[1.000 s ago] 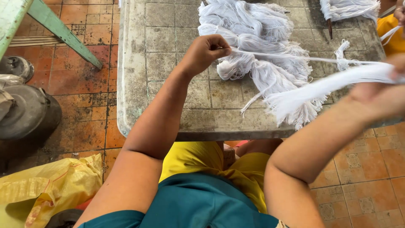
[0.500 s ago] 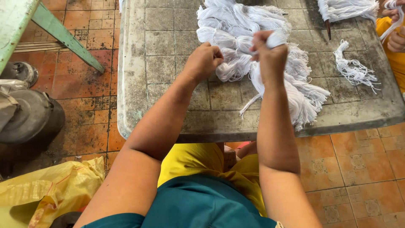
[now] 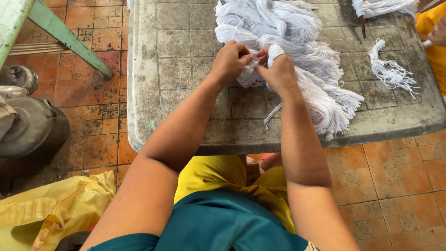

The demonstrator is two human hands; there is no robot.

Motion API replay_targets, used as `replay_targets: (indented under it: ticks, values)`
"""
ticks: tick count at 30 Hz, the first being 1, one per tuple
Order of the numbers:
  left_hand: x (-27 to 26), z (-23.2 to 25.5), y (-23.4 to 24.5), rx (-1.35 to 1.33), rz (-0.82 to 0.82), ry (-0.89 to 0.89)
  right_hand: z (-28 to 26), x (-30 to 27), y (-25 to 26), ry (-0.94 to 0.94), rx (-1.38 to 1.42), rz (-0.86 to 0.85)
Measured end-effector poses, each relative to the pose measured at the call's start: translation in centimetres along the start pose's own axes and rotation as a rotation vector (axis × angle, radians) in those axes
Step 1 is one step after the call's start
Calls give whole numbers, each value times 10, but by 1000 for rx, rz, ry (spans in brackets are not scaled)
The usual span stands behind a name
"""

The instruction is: Tying bundles of white cotton wicks with a thin string on a workshop table.

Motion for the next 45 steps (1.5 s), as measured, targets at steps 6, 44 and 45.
replay_targets:
  ticks: [6,44,45]
  values:
    - [-15,-3,29,-592,-121,176,-9,-6,-4,-36,-31,-32]
    - [-154,-73,328,-1101,1363,-208,21,6,-23,140,-118,28]
    - [-154,-53,328,-1036,1353,-277,18,6,-20,274,-1,154]
Point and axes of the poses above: each hand's wrist, its own x-axis towards the middle knuckle, its own y-axis out of the back of the hand, z = x × y, the point moved 6 cm from there along x, towards the middle knuckle, and after that the axes turned 15 degrees about x, right-handed, at the moved point
